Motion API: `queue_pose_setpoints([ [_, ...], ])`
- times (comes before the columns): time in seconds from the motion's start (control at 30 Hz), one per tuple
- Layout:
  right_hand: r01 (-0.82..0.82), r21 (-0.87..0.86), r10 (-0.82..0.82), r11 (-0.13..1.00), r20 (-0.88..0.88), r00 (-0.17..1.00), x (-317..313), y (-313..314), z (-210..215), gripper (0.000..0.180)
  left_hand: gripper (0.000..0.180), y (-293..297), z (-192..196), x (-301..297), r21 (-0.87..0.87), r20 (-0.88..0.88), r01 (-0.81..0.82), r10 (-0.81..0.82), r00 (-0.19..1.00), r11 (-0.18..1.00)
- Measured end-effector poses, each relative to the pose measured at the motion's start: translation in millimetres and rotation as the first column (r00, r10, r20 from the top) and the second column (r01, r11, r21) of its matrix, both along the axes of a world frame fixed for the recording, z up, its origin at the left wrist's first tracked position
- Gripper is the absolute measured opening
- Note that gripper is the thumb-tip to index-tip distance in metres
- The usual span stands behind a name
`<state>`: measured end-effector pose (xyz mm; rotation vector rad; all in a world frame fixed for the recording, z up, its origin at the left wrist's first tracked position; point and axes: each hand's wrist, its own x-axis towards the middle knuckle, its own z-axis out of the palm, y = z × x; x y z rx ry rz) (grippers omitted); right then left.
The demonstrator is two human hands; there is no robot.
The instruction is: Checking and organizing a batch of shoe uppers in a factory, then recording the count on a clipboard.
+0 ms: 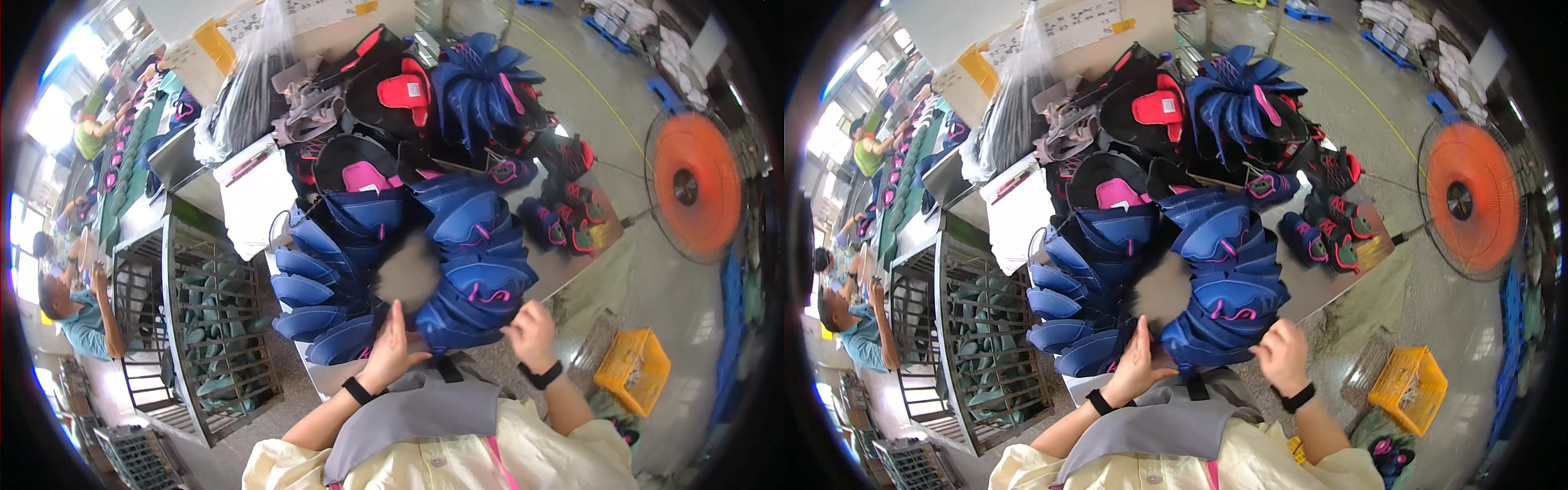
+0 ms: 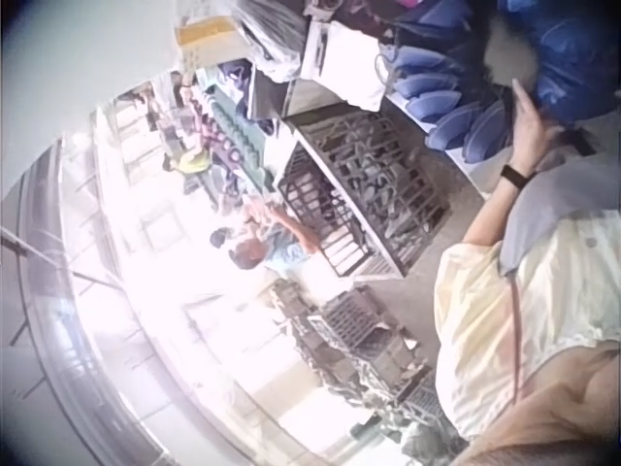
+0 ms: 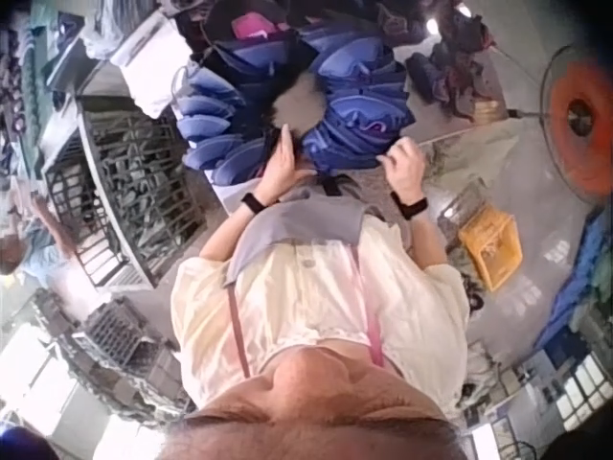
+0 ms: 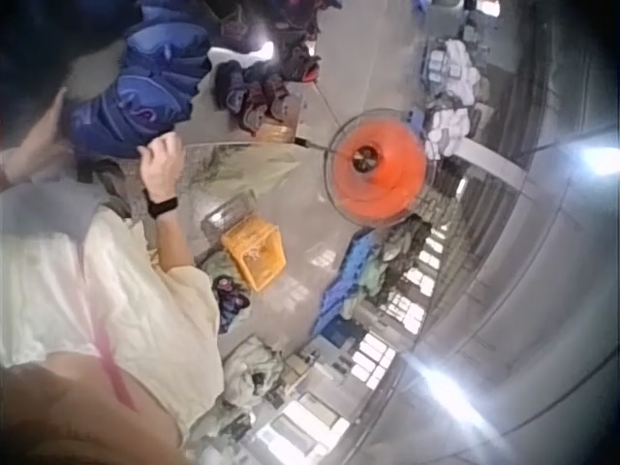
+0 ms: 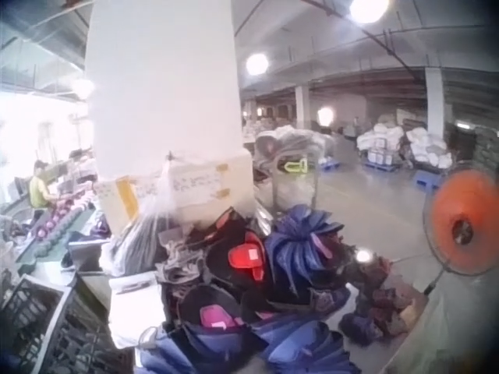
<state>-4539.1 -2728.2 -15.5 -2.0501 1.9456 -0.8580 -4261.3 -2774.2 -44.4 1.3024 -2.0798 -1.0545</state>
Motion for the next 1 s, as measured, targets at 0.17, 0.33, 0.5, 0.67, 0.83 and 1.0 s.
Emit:
queue_pose_setpoints([
  [0.17, 0.075, 0.033, -0.074, 0.997, -0.038, 0.997, -47.1, 3.9, -15.5, 0.022, 0.069, -5.5, -3.9, 2.0, 0.044, 0.420, 0.443, -0.419, 0.805, 0.895],
  [0.33, 0.128, 0.079, -0.135, 0.989, 0.099, 0.986, -49.8, 13.2, -28.0, 0.020, 0.025, -28.6, 0.1, 19.9, 0.193, -0.155, 0.484, -0.461, 0.874, 0.854],
  [0.5, 0.174, 0.083, -0.182, 0.981, 0.106, 0.978, -40.5, 24.6, -37.0, 0.018, 0.018, -23.0, -4.3, 27.7, 0.616, -0.768, 0.246, 0.499, 0.402, 0.749],
  [0.67, 0.236, 0.139, -0.253, 0.962, 0.114, 0.961, -39.5, 38.4, -48.0, 0.015, 0.034, -28.0, 36.8, 20.0, -0.019, -0.354, 0.074, -0.076, 0.932, 0.997],
  [0.83, 0.248, 0.168, -0.288, 0.954, 0.287, 0.914, -31.3, 44.8, -59.1, 0.030, 0.045, -47.8, 81.1, 27.4, -0.201, -0.106, -0.201, 0.183, 0.977, 0.959],
  [1.0, 0.057, 0.612, -0.585, 0.789, 0.718, 0.377, -19.5, 64.0, -80.4, 0.069, 0.038, -102.8, 126.2, 97.7, -0.153, 0.270, -0.499, 0.522, 0.809, 0.853],
])
